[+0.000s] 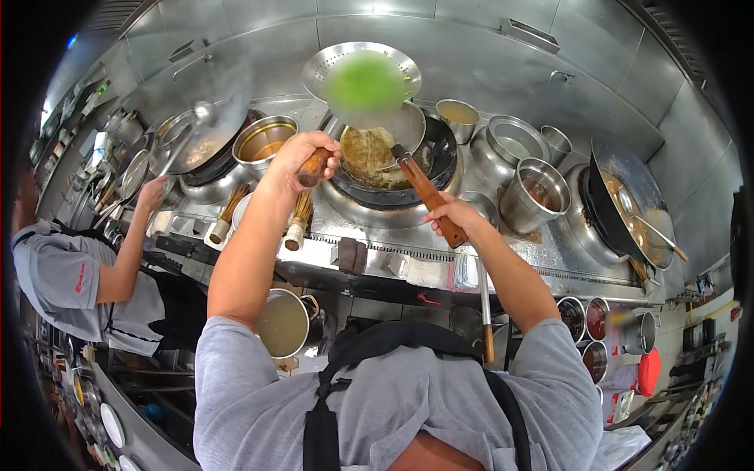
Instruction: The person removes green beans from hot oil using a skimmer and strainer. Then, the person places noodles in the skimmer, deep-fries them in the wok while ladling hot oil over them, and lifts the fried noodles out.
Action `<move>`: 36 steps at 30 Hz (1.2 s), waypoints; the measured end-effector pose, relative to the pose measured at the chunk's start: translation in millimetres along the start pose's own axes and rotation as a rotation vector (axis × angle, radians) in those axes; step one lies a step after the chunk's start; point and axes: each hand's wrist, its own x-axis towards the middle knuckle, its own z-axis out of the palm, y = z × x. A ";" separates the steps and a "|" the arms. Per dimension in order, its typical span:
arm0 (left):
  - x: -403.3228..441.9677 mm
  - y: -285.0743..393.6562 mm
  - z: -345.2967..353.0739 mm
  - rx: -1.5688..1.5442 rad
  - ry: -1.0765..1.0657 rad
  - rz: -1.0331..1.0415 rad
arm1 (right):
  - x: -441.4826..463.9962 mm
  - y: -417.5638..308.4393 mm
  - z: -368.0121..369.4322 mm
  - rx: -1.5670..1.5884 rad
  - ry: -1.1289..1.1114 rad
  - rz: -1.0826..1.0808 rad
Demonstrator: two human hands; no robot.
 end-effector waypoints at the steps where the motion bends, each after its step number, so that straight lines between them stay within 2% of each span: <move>1: -2.6 0.3 1.1 0.015 0.018 0.006 | -4.2 5.6 3.3 0.026 -0.016 0.000; 6: 4.5 -3.3 -9.8 -0.003 0.011 -0.036 | -43.0 20.3 7.6 0.164 -0.116 -0.014; 11: 15.7 -16.4 -33.9 -0.019 0.045 -0.018 | -93.0 15.4 3.4 0.272 -0.113 -0.055; 15: 20.4 -31.3 -56.2 0.096 0.156 0.001 | -129.2 -14.1 2.9 0.163 0.026 -0.102; 20: 28.4 -54.8 -64.8 0.166 0.289 0.036 | -132.9 -59.4 15.5 -0.320 0.239 -0.281; 22: 40.8 -65.7 -68.7 0.104 0.206 -0.022 | -131.2 -72.3 24.7 -0.511 0.307 -0.316; 26: 50.5 -79.2 -54.2 -0.006 0.111 -0.076 | -114.0 -90.8 11.5 -0.632 0.316 -0.336; 27: 53.9 -81.7 -53.3 -0.039 0.091 -0.100 | -111.6 -91.8 15.5 -0.662 0.374 -0.342; 29: 58.0 -83.8 -55.1 -0.088 0.021 -0.123 | -95.1 -93.4 2.9 -0.922 0.537 -0.417; 31: 53.1 -77.2 -51.6 -0.059 0.034 -0.123 | -74.7 -94.3 -21.3 -1.089 0.640 -0.444; 34: 52.9 -65.8 -52.2 -0.049 0.012 -0.124 | -65.3 -96.4 -38.2 -1.121 0.659 -0.343; 36: 50.2 -55.3 -53.8 -0.027 0.026 -0.072 | -69.0 -99.4 -35.6 -1.038 0.600 -0.193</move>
